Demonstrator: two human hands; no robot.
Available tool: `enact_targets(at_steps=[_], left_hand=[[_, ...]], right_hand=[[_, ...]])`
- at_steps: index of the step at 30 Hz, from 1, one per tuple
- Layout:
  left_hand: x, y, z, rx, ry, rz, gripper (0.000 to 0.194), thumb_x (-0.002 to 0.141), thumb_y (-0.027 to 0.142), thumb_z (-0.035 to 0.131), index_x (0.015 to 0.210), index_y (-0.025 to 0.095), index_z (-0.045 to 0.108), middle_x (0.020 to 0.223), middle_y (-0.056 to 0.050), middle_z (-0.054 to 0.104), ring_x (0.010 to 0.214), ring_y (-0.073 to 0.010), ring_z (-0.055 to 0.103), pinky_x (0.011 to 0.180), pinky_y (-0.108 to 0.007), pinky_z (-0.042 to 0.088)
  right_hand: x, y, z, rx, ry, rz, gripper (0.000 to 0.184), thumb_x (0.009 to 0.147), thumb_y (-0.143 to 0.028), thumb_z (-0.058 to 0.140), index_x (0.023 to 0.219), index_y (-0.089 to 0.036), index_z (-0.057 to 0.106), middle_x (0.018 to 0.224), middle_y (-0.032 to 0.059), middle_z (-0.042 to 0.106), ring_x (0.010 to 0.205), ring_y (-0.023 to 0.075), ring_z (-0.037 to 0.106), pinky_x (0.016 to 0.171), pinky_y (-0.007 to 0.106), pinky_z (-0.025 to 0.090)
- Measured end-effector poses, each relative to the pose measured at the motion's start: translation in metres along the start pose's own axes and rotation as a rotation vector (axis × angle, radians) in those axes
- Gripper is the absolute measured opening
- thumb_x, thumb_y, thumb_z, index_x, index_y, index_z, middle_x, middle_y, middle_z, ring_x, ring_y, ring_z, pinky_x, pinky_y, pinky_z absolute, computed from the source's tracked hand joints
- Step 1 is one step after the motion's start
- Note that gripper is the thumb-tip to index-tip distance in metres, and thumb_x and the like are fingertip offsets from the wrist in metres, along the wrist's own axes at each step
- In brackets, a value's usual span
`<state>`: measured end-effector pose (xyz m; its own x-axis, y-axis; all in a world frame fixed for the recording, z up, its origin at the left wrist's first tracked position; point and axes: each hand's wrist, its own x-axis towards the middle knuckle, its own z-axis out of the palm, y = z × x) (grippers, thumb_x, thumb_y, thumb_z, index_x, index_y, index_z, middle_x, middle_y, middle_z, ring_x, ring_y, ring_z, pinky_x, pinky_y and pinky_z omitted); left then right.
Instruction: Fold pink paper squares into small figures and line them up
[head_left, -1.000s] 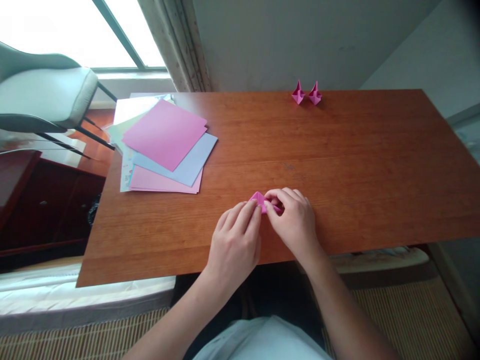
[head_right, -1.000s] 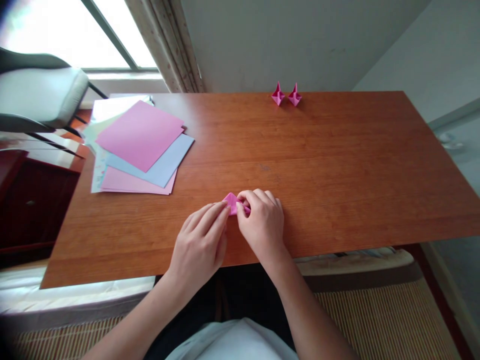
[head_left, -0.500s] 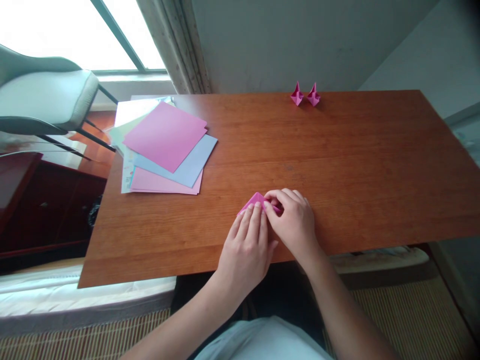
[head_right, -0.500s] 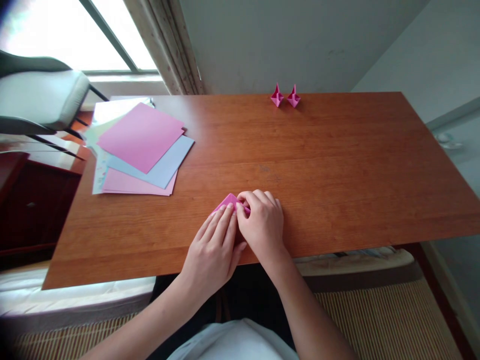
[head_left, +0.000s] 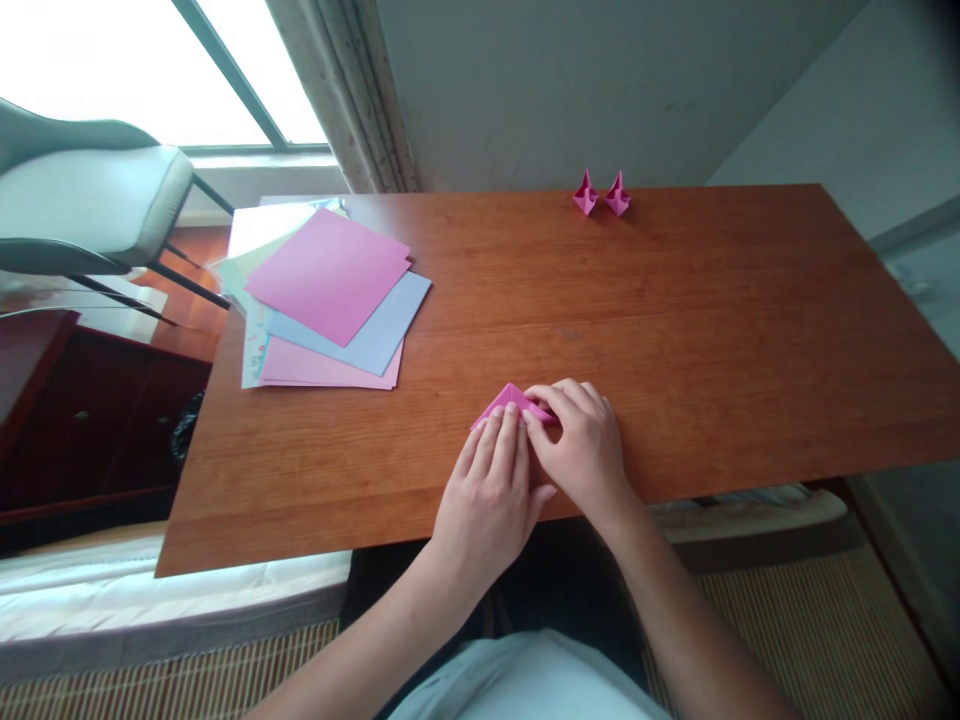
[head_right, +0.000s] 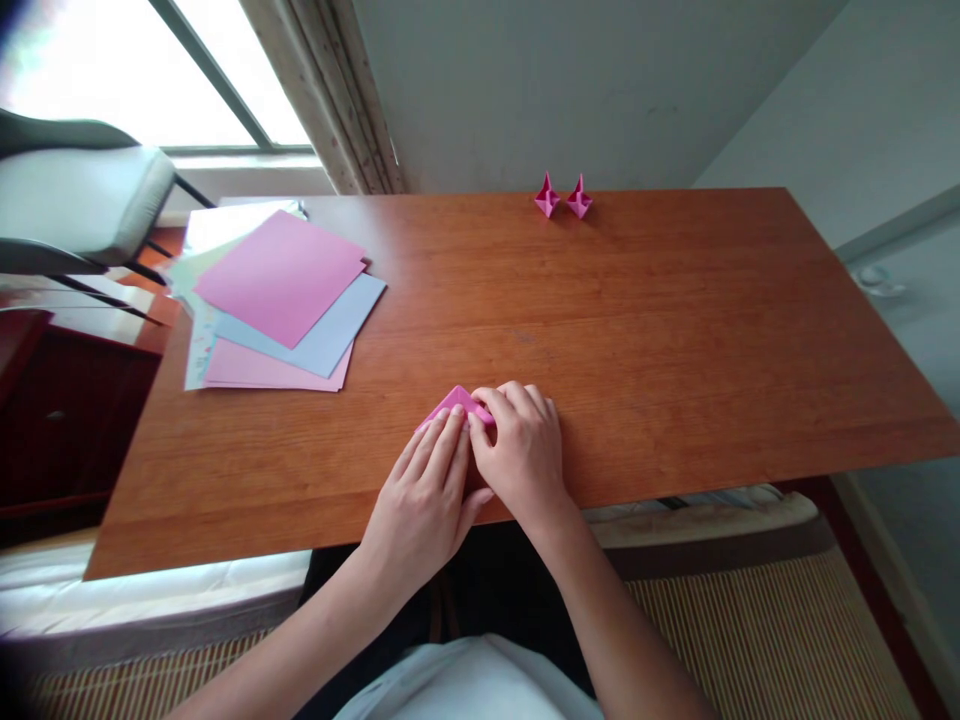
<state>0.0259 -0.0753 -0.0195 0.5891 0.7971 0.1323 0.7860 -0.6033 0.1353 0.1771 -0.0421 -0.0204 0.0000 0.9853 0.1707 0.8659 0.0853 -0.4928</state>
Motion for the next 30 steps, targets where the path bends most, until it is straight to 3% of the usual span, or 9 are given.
enact_targets(at_steps=[10,14,19,24,30], left_hand=[[0.000,0.000,-0.002,-0.014,-0.043,-0.021,0.069,0.099,0.044,0.050,0.148,-0.004,0.042,0.157,-0.026,0.040,0.148,-0.0359,0.037,0.122,-0.048,0.034],[0.000,0.000,-0.002,-0.020,-0.041,-0.018,0.071,0.098,0.046,0.051,0.148,-0.004,0.042,0.157,-0.026,0.040,0.148,-0.0360,0.036,0.122,-0.048,0.033],[0.001,-0.001,-0.001,-0.031,-0.001,0.003,0.075,0.096,0.052,0.053,0.146,-0.003,0.045,0.156,-0.026,0.042,0.146,-0.0368,0.040,0.121,-0.048,0.035],[-0.003,-0.009,-0.009,-0.046,-0.016,-0.004,0.068,0.099,0.051,0.048,0.145,0.001,0.049,0.156,-0.021,0.044,0.146,-0.0328,0.042,0.121,-0.045,0.036],[-0.027,-0.035,-0.019,0.048,0.031,-0.049,0.065,0.101,0.046,0.046,0.151,0.004,0.043,0.157,-0.019,0.044,0.144,-0.0337,0.045,0.118,-0.048,0.038]], right_hand=[[-0.012,0.014,0.002,0.046,0.126,0.002,0.043,0.083,0.001,0.044,0.110,-0.021,0.069,0.101,0.0085,0.067,0.097,0.0256,0.059,0.086,0.039,0.049],[-0.011,0.013,-0.002,0.153,0.156,-0.008,0.032,0.094,-0.009,0.045,0.110,-0.020,0.070,0.102,0.0086,0.068,0.097,0.0240,0.060,0.088,0.038,0.049],[-0.009,0.010,0.003,-0.011,0.090,-0.022,0.023,0.096,-0.028,0.058,0.114,-0.026,0.073,0.101,0.0078,0.066,0.093,0.0248,0.058,0.087,0.040,0.046],[-0.007,0.012,0.004,-0.039,0.060,-0.033,0.026,0.096,-0.029,0.058,0.118,-0.029,0.074,0.101,0.0074,0.065,0.093,0.0247,0.056,0.085,0.040,0.045],[-0.008,0.011,0.003,-0.039,0.050,-0.039,0.029,0.095,-0.024,0.058,0.120,-0.029,0.073,0.101,0.0076,0.064,0.093,0.0246,0.056,0.084,0.039,0.045]])
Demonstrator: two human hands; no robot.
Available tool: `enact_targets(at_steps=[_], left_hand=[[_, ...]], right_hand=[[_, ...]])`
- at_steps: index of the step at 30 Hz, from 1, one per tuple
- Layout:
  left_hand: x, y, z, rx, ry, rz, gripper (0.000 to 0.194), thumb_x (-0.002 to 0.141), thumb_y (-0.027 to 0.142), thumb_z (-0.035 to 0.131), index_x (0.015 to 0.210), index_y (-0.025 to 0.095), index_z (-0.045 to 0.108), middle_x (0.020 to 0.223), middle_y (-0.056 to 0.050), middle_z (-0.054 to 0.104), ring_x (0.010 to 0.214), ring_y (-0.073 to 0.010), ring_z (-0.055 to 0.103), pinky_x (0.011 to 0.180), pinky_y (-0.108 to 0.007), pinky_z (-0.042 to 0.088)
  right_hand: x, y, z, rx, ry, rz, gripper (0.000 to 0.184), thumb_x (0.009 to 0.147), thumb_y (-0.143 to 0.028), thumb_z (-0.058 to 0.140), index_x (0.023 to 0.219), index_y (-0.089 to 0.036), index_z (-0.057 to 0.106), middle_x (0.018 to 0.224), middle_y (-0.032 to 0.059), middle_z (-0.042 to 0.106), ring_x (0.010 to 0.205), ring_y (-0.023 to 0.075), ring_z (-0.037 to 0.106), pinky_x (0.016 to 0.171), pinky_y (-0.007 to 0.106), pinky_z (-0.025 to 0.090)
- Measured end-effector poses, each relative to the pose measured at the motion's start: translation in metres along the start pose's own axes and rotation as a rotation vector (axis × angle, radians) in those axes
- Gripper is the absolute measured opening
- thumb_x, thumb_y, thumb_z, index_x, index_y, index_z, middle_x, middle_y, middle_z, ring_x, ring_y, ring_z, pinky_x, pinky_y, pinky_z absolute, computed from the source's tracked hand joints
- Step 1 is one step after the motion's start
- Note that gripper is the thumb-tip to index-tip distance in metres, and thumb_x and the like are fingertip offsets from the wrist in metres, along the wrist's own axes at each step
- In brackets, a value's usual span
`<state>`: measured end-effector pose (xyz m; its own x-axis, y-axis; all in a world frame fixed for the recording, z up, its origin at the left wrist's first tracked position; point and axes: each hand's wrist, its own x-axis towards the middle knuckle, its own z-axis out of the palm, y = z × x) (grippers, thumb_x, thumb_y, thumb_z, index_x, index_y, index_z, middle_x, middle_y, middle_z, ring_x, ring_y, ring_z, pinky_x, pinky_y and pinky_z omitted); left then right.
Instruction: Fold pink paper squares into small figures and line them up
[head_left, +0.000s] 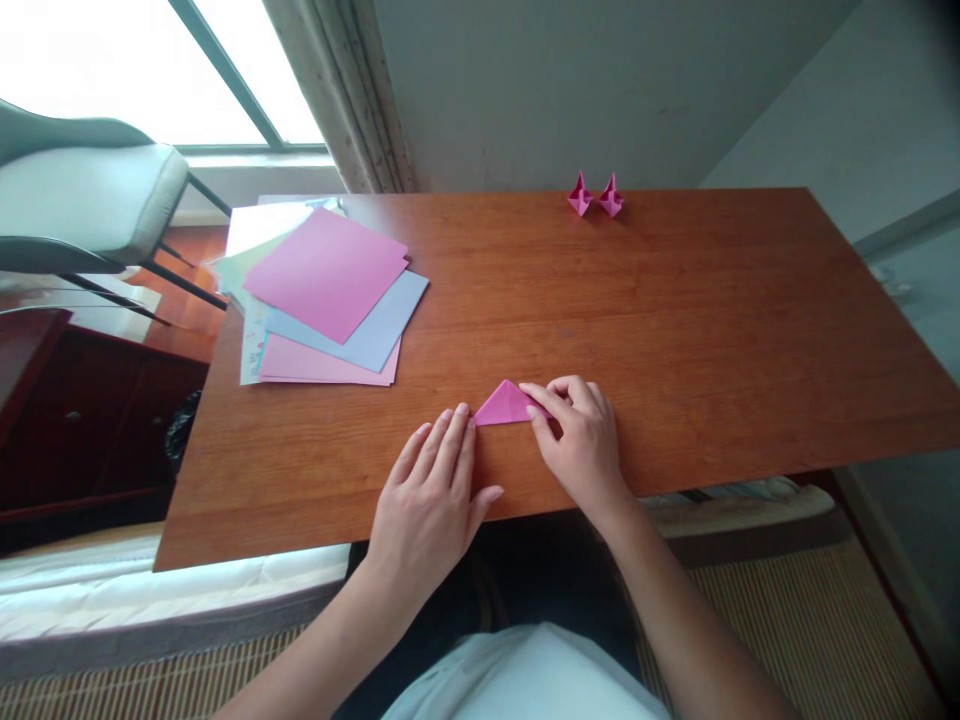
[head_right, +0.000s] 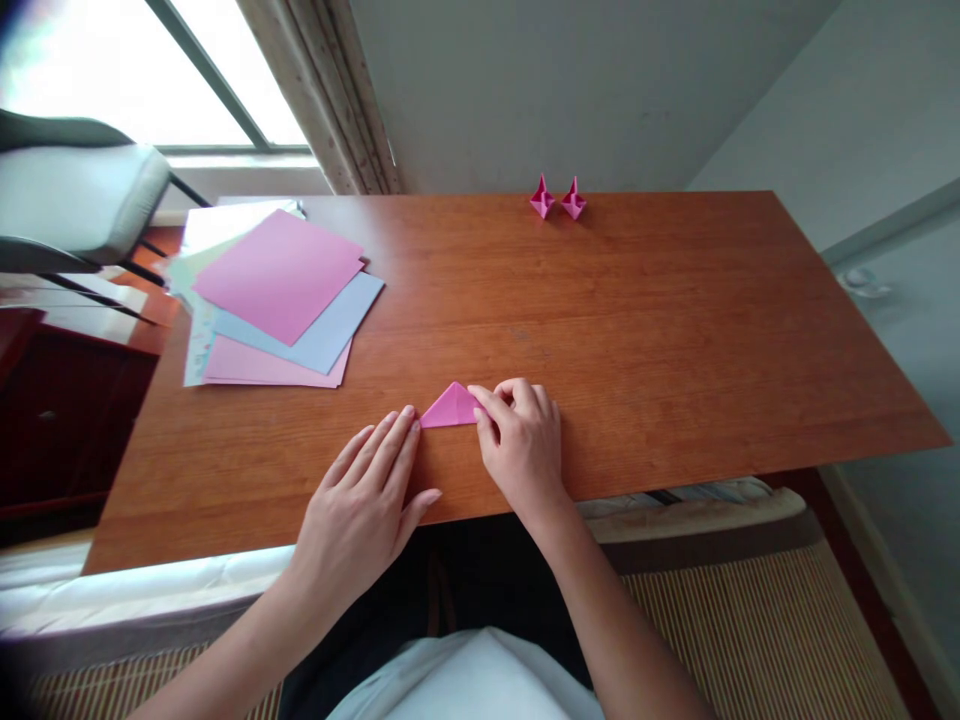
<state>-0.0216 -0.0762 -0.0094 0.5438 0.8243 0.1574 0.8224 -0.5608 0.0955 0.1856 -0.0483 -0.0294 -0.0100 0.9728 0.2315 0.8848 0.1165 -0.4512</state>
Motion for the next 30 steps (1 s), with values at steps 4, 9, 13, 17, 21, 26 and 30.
enact_targets(at_steps=[4,9,13,17,21,26,30], left_hand=[[-0.007,-0.008,-0.001,-0.040,0.010,-0.003,0.067,0.099,0.045,0.050,0.152,0.007,0.040,0.156,-0.019,0.045,0.144,-0.0354,0.045,0.117,-0.052,0.039],[0.010,-0.003,-0.002,-0.085,0.165,-0.074,0.054,0.097,0.027,0.055,0.146,0.007,0.046,0.151,-0.019,0.052,0.139,-0.0306,0.050,0.113,-0.044,0.045],[0.034,0.005,-0.001,-0.097,0.134,0.076,0.043,0.097,0.016,0.050,0.140,0.010,0.054,0.148,-0.016,0.056,0.134,-0.0286,0.054,0.110,-0.042,0.048],[0.049,0.008,0.007,-0.085,0.100,0.105,0.037,0.096,0.013,0.049,0.131,0.011,0.060,0.144,-0.016,0.060,0.129,-0.0280,0.058,0.105,-0.042,0.051],[0.051,0.006,0.014,-0.100,0.110,0.062,0.034,0.097,0.015,0.051,0.130,0.009,0.060,0.141,-0.016,0.062,0.126,-0.0279,0.060,0.106,-0.041,0.051],[0.056,0.002,0.007,-0.086,0.079,0.052,0.028,0.096,0.013,0.055,0.123,0.014,0.061,0.131,-0.012,0.068,0.116,-0.0256,0.065,0.096,-0.039,0.055],[0.065,-0.004,-0.002,-0.051,-0.020,0.116,0.022,0.094,0.011,0.058,0.115,0.014,0.063,0.123,-0.012,0.071,0.107,-0.0258,0.068,0.089,-0.038,0.057]], right_hand=[[-0.001,0.000,0.000,0.014,0.014,-0.003,0.028,0.096,-0.025,0.057,0.119,-0.026,0.073,0.101,0.0081,0.065,0.095,0.0253,0.056,0.086,0.040,0.045],[-0.001,0.000,-0.003,0.114,0.031,0.018,0.028,0.100,-0.028,0.050,0.118,-0.023,0.071,0.103,0.0083,0.068,0.097,0.0251,0.060,0.088,0.040,0.046],[-0.001,0.002,-0.004,0.164,0.046,0.033,0.027,0.100,-0.025,0.048,0.118,-0.022,0.068,0.104,0.0081,0.069,0.097,0.0247,0.061,0.088,0.040,0.047],[-0.001,0.000,-0.002,0.127,0.032,0.033,0.022,0.097,-0.026,0.054,0.112,-0.022,0.070,0.103,0.0083,0.070,0.096,0.0249,0.060,0.087,0.040,0.047],[0.000,-0.003,-0.001,0.082,0.025,0.027,0.021,0.094,-0.029,0.060,0.111,-0.022,0.070,0.100,0.0079,0.069,0.095,0.0254,0.060,0.087,0.040,0.046],[-0.002,-0.003,-0.004,0.087,0.011,0.001,0.023,0.093,-0.031,0.063,0.112,-0.022,0.070,0.103,0.0082,0.069,0.096,0.0265,0.061,0.088,0.041,0.047],[-0.003,0.000,-0.006,0.172,0.052,-0.004,0.024,0.094,-0.030,0.061,0.115,-0.022,0.068,0.109,0.0089,0.070,0.102,0.0265,0.062,0.092,0.042,0.049]])
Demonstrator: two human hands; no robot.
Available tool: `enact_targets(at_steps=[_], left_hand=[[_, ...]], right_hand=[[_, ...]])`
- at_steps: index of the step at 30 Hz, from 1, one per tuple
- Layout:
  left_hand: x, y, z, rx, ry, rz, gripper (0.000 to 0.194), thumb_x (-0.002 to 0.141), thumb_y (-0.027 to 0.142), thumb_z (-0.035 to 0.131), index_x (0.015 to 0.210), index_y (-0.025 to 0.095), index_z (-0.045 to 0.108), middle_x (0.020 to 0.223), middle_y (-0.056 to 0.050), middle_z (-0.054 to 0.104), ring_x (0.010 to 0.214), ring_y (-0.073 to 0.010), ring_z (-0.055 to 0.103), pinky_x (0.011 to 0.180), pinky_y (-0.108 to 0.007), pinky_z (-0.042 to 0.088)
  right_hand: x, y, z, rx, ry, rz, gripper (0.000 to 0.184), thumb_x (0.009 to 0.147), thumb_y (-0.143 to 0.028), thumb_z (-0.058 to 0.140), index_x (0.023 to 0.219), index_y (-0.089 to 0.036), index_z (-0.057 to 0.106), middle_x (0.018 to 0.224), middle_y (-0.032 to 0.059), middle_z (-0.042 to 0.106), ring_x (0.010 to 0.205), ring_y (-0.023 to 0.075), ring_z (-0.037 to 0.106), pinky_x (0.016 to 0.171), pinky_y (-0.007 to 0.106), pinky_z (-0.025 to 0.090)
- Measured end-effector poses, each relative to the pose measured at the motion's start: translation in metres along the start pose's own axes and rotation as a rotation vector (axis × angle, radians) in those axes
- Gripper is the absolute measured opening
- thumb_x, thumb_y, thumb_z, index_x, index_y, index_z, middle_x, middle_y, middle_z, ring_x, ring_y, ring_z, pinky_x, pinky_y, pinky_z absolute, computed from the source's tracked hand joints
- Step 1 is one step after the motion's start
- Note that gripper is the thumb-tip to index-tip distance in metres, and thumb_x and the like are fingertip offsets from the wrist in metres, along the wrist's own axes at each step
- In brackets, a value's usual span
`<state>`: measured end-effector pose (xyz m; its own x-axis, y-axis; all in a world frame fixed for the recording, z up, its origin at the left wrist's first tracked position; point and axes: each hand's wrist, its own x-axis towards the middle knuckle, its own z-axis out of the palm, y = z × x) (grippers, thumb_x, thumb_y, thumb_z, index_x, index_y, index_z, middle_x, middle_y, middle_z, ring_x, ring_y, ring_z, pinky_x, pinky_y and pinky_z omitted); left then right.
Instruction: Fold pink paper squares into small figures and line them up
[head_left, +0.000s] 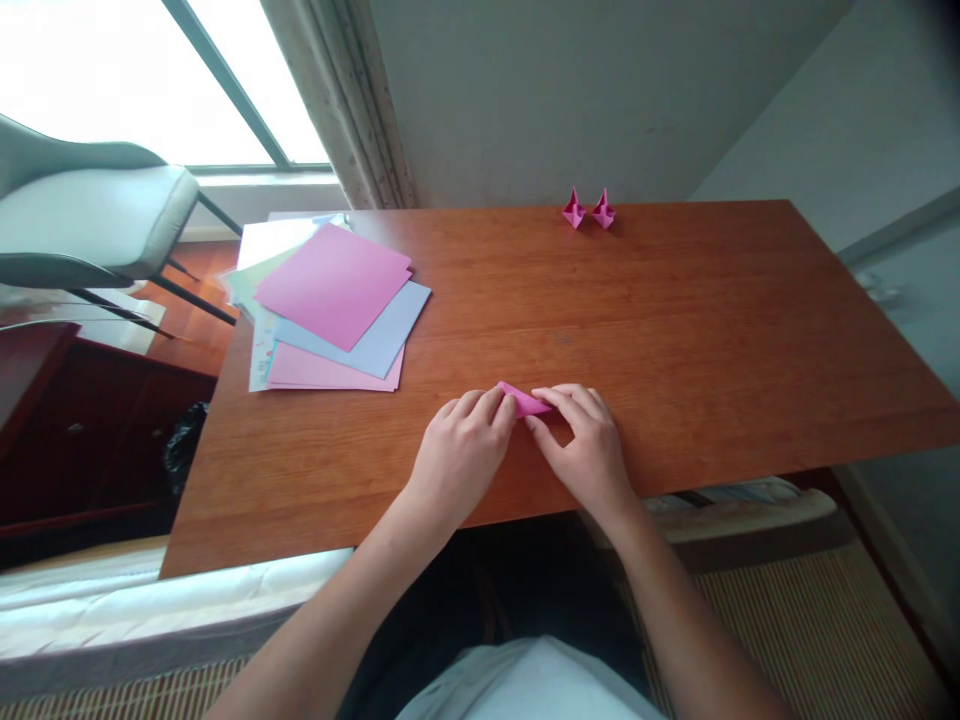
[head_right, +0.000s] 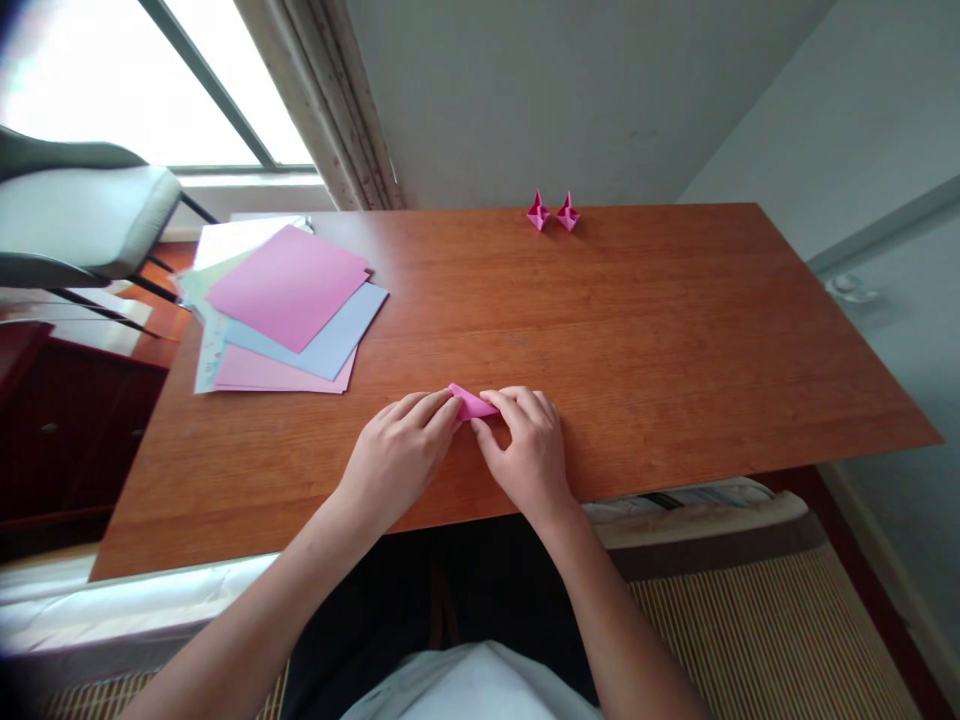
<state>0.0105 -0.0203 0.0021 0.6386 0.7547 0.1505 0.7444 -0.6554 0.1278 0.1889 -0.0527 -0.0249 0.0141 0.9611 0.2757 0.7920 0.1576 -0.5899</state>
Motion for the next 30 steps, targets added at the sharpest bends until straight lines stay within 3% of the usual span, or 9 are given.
enact_targets(at_steps=[3,9,14,17,24,30], left_hand=[[0.004,-0.006,-0.003,-0.008,-0.014,0.022,0.017,0.096,0.013,0.057,0.112,0.015,0.063,0.115,-0.010,0.073,0.103,-0.0239,0.069,0.088,-0.035,0.056],[0.004,-0.009,-0.002,-0.063,0.010,-0.044,0.026,0.095,0.012,0.055,0.121,0.015,0.060,0.109,-0.009,0.075,0.096,-0.0231,0.070,0.079,-0.032,0.055],[0.007,-0.008,0.002,-0.168,0.038,-0.221,0.015,0.097,0.018,0.054,0.102,0.020,0.067,0.091,-0.006,0.076,0.081,-0.0204,0.070,0.067,-0.028,0.050],[0.007,-0.006,0.006,-0.251,0.113,-0.266,0.013,0.096,0.019,0.056,0.095,0.020,0.068,0.082,-0.003,0.074,0.070,-0.0179,0.068,0.061,-0.026,0.047],[0.000,0.006,0.017,-0.349,0.335,-0.271,0.015,0.095,0.018,0.057,0.102,0.019,0.070,0.092,-0.004,0.078,0.071,-0.0155,0.072,0.063,-0.023,0.052],[-0.001,0.013,0.018,-0.294,0.412,-0.277,0.036,0.093,0.012,0.052,0.127,0.016,0.064,0.114,-0.008,0.077,0.095,-0.0203,0.075,0.076,-0.026,0.057]], right_hand=[[0.000,0.002,-0.001,0.043,0.037,0.013,0.025,0.095,-0.027,0.058,0.118,-0.022,0.067,0.114,0.0094,0.070,0.107,0.0262,0.062,0.096,0.043,0.050],[0.001,-0.005,0.002,0.089,0.074,0.061,0.024,0.098,-0.027,0.055,0.117,-0.020,0.066,0.108,0.0093,0.072,0.102,0.0247,0.065,0.093,0.041,0.052],[0.002,-0.021,0.009,0.102,0.033,0.068,0.026,0.098,-0.034,0.055,0.116,-0.019,0.067,0.099,0.0084,0.075,0.091,0.0251,0.067,0.085,0.041,0.053],[0.004,-0.027,0.012,0.141,0.017,0.083,0.029,0.098,-0.035,0.056,0.119,-0.018,0.066,0.100,0.0089,0.075,0.090,0.0254,0.069,0.084,0.041,0.054],[0.005,-0.029,0.012,0.157,0.045,0.045,0.031,0.097,-0.024,0.051,0.123,-0.015,0.065,0.104,0.0113,0.076,0.092,0.0256,0.071,0.083,0.040,0.057],[0.002,-0.033,0.013,0.069,0.186,-0.019,0.033,0.092,-0.013,0.051,0.120,-0.020,0.067,0.106,0.0081,0.077,0.092,0.0238,0.071,0.084,0.038,0.058]])
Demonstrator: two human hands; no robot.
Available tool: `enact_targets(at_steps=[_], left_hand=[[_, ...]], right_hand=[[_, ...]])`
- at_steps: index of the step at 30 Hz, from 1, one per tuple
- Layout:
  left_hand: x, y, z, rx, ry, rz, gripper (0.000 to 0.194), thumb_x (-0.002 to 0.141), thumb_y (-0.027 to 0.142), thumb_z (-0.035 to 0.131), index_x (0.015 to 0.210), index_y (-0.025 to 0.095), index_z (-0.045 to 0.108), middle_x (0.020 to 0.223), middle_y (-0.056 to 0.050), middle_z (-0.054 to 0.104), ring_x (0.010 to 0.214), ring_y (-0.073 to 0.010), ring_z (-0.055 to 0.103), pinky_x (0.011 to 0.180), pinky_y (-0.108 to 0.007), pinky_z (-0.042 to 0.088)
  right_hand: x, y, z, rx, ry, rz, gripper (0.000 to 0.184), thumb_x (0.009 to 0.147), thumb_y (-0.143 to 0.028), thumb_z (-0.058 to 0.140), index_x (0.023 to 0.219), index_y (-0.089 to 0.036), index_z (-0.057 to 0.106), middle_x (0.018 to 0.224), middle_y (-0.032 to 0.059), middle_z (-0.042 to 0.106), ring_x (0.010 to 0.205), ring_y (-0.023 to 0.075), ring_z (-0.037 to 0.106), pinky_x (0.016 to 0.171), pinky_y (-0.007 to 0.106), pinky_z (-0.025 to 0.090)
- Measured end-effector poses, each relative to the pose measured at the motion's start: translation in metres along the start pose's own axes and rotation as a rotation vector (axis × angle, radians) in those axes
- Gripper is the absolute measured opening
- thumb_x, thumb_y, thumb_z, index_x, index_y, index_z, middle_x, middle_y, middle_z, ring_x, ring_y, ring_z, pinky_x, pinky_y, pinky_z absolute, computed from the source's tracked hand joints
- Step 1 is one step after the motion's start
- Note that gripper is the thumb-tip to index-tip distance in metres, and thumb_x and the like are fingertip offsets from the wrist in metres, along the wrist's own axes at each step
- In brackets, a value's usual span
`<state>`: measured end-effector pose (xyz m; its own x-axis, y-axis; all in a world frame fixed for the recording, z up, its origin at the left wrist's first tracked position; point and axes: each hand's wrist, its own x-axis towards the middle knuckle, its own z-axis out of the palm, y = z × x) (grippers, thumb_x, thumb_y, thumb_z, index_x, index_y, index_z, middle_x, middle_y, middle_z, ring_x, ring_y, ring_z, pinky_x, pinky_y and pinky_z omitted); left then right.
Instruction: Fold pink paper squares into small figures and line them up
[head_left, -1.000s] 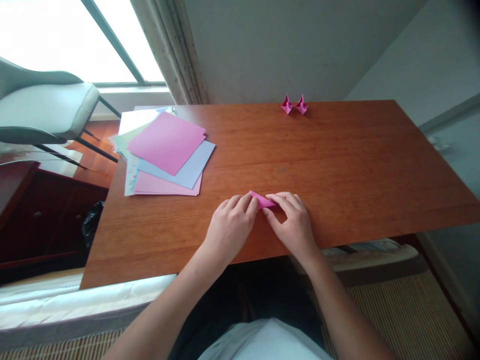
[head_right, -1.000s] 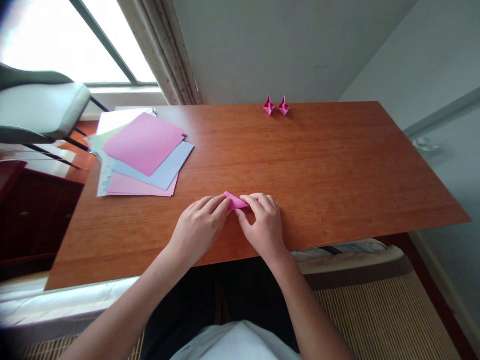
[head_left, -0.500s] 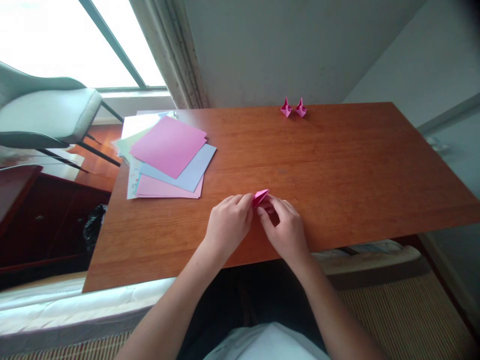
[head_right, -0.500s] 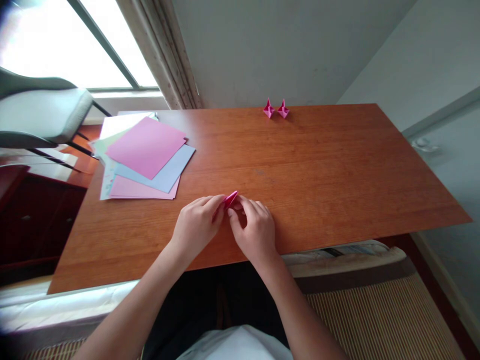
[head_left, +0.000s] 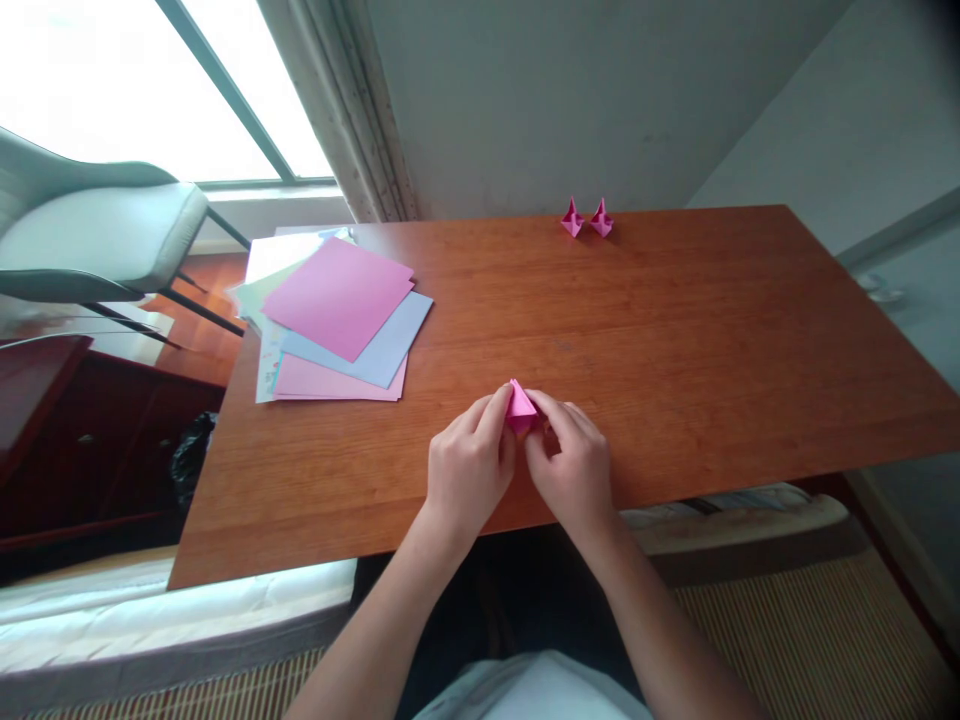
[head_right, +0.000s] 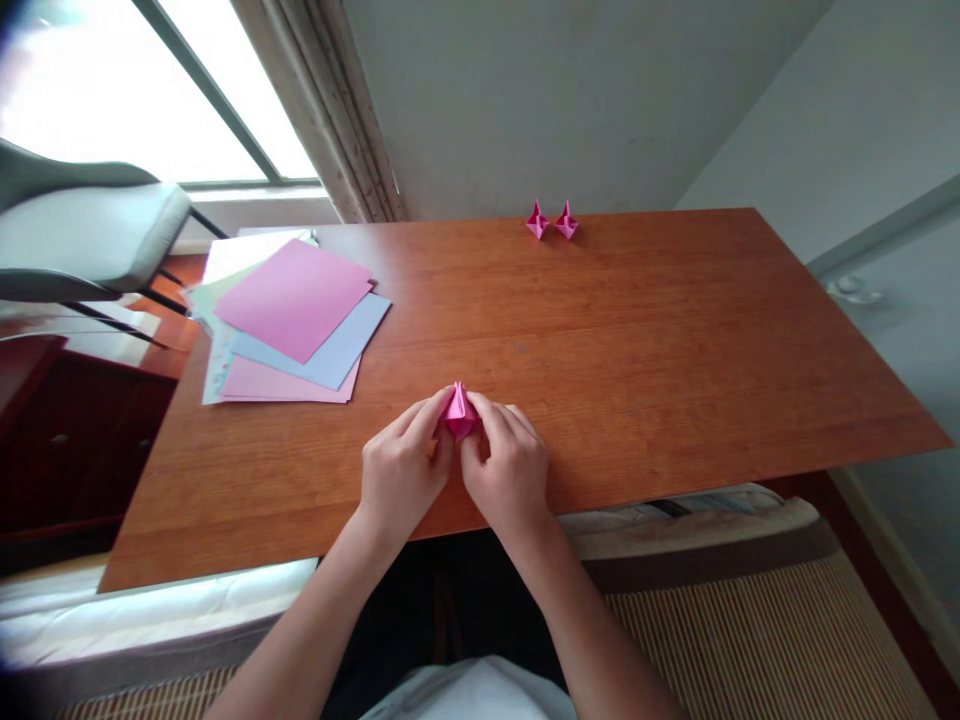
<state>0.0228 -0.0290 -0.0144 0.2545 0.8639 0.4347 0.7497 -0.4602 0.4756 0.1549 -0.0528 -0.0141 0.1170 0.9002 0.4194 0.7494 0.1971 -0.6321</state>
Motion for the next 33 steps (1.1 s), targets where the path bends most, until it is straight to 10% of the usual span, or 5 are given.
enact_targets(at_steps=[25,33], left_hand=[[-0.004,0.008,0.002,-0.370,0.196,-0.166,0.036,0.077,0.003,0.057,0.107,0.018,0.071,0.101,-0.005,0.078,0.091,-0.0185,0.075,0.083,-0.028,0.059],[-0.002,0.013,-0.007,-0.910,-0.059,-0.493,0.036,0.081,0.014,0.066,0.117,0.016,0.068,0.112,-0.009,0.076,0.101,-0.0211,0.073,0.087,-0.030,0.059]], right_hand=[[-0.007,-0.007,-0.004,0.062,0.112,-0.148,0.025,0.094,-0.012,0.058,0.113,-0.020,0.071,0.096,0.0064,0.078,0.087,0.0215,0.070,0.082,0.036,0.057],[-0.008,0.002,-0.008,0.130,0.089,-0.121,0.028,0.095,-0.014,0.057,0.117,-0.026,0.070,0.104,0.0058,0.078,0.096,0.0210,0.074,0.086,0.036,0.059]])
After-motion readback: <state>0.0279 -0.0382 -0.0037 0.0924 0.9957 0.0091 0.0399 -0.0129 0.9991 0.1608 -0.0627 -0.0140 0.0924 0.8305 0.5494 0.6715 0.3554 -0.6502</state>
